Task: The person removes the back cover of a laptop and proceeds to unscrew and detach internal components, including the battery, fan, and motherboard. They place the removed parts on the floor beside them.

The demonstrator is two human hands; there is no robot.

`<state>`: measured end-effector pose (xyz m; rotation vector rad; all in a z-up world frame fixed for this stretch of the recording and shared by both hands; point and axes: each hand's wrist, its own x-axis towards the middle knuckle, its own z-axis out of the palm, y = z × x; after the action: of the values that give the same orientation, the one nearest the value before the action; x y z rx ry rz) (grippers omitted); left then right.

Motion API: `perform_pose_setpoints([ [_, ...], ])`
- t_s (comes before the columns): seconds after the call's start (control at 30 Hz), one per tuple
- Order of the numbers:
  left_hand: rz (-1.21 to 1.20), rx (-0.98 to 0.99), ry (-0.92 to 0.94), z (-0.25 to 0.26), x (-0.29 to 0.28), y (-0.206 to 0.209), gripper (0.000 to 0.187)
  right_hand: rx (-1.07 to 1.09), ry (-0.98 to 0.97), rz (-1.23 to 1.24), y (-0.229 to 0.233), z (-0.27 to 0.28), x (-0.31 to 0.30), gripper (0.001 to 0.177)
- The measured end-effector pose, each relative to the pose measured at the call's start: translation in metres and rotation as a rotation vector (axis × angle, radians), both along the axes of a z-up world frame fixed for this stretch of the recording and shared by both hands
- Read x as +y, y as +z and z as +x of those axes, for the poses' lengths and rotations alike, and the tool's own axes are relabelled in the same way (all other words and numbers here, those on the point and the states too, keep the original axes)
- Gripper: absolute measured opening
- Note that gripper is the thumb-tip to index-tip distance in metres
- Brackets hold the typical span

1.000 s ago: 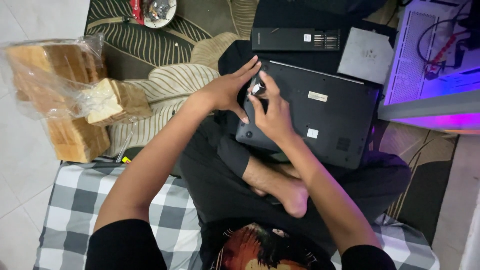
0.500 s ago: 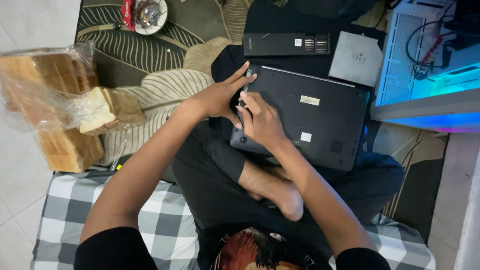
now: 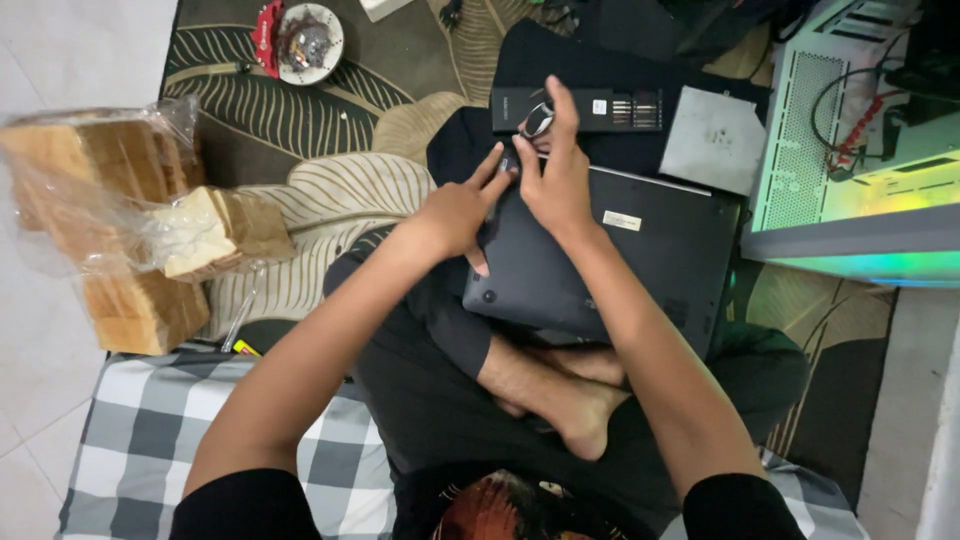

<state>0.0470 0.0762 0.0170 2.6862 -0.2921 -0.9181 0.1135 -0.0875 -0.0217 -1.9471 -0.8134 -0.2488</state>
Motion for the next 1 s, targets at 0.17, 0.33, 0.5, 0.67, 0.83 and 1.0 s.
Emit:
perform_pose_setpoints([
  [0.17, 0.117, -0.055, -0.012, 0.001, -0.014, -0.004, 0.144, -0.223, -0.039, -0.054, -0.020, 0.009, 0.007, 0.063],
  [0.33, 0.168, -0.106, -0.016, -0.002, -0.023, 0.006, 0.126, -0.308, -0.069, 0.044, -0.010, 0.006, 0.012, 0.059],
  [0.5, 0.166, -0.068, 0.005, -0.004, -0.027, 0.014, 0.126, -0.249, -0.063, 0.088, -0.011, 0.007, 0.012, 0.055],
  [0.67, 0.193, -0.093, 0.003, -0.002, -0.026, -0.002, 0.131, -0.179, -0.018, 0.170, -0.005, 0.004, 0.012, 0.054],
  [0.83, 0.209, -0.076, -0.005, -0.001, -0.029, -0.001, 0.136, -0.120, 0.024, 0.226, -0.001, 0.007, 0.010, 0.057],
  [1.0, 0.184, -0.070, 0.006, 0.000, -0.029, -0.003, 0.140, -0.060, 0.049, 0.263, -0.001, 0.004, 0.012, 0.056],
])
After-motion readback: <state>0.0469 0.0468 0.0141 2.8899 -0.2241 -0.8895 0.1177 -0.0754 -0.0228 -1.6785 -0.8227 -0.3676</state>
